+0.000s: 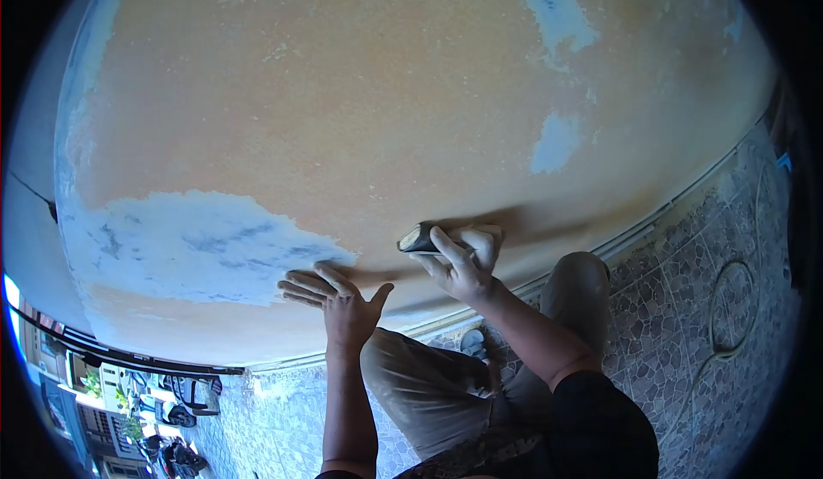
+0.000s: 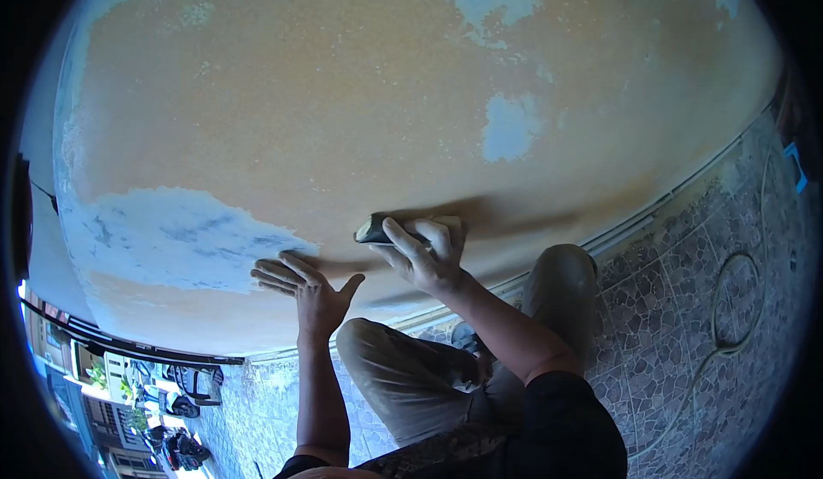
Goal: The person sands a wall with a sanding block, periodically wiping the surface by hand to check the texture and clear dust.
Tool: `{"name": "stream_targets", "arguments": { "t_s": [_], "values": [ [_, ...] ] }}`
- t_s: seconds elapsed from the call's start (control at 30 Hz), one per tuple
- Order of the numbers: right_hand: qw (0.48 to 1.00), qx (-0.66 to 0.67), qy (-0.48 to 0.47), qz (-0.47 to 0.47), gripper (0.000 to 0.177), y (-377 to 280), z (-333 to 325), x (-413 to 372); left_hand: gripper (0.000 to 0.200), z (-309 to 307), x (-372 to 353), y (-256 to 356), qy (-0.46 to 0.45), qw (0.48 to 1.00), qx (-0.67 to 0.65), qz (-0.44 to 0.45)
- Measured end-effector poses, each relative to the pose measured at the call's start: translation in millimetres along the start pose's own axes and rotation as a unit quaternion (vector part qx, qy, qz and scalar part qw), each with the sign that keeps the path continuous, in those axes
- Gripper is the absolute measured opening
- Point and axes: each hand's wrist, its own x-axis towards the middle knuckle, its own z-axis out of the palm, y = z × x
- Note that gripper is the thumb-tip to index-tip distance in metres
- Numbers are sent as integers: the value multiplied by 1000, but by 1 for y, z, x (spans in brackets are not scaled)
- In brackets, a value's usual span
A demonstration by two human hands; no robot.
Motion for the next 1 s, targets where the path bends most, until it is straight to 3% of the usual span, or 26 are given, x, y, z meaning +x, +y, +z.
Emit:
{"name": "stream_targets", "arguments": {
  "t_s": [0.07,0.13,0.2,0.3,0.33,0.37,0.43,0.47,0.5,0.53,0.6,0.67,0.77,0.83,0.87,1.0],
  "values": [
    [999,-7,-9,-34,57,5,-4,14,150,-4,0,-1,-20,999,-37,-4],
    [988,76,89,103,50,13,-6,35,148,-2,-2,-2,-56,998,-28,-20],
    [967,65,168,178,49,29,-20,68,147,0,-2,1,-53,998,-33,-16],
    [962,58,174,203,59,31,-9,44,139,-2,-3,0,-44,997,-51,-25],
    [965,105,173,169,60,23,7,23,132,0,0,4,-26,996,-84,-27],
    [990,42,85,107,58,6,8,5,136,5,0,4,10,997,-81,-10],
    [999,42,2,14,53,-21,19,-13,144,0,0,2,-7,998,-58,2],
    [998,34,-44,-12,52,-27,19,-23,149,-9,1,2,-23,998,-51,6],
    [997,30,-59,-25,49,-24,18,-23,150,-27,4,4,-78,994,-47,-59],
    [998,19,-55,-22,49,-20,13,-9,150,-34,6,-5,-43,998,-11,-41],
    [999,-3,39,35,50,-6,-2,25,152,-49,13,-25,0,999,-5,-33],
    [962,92,188,174,53,22,-8,54,154,-44,16,-27,8,999,-7,-35],
    [937,113,204,260,52,33,-18,60,157,-40,18,-20,28,998,-11,-50],
    [980,33,145,134,59,14,3,25,161,-37,21,-10,49,996,-14,-67],
    [997,-12,59,57,62,2,3,6,161,-35,22,-8,48,996,-22,-65],
    [999,12,-30,-37,59,-20,17,-26,163,-41,22,-5,18,994,-32,-107]
  ]
}}
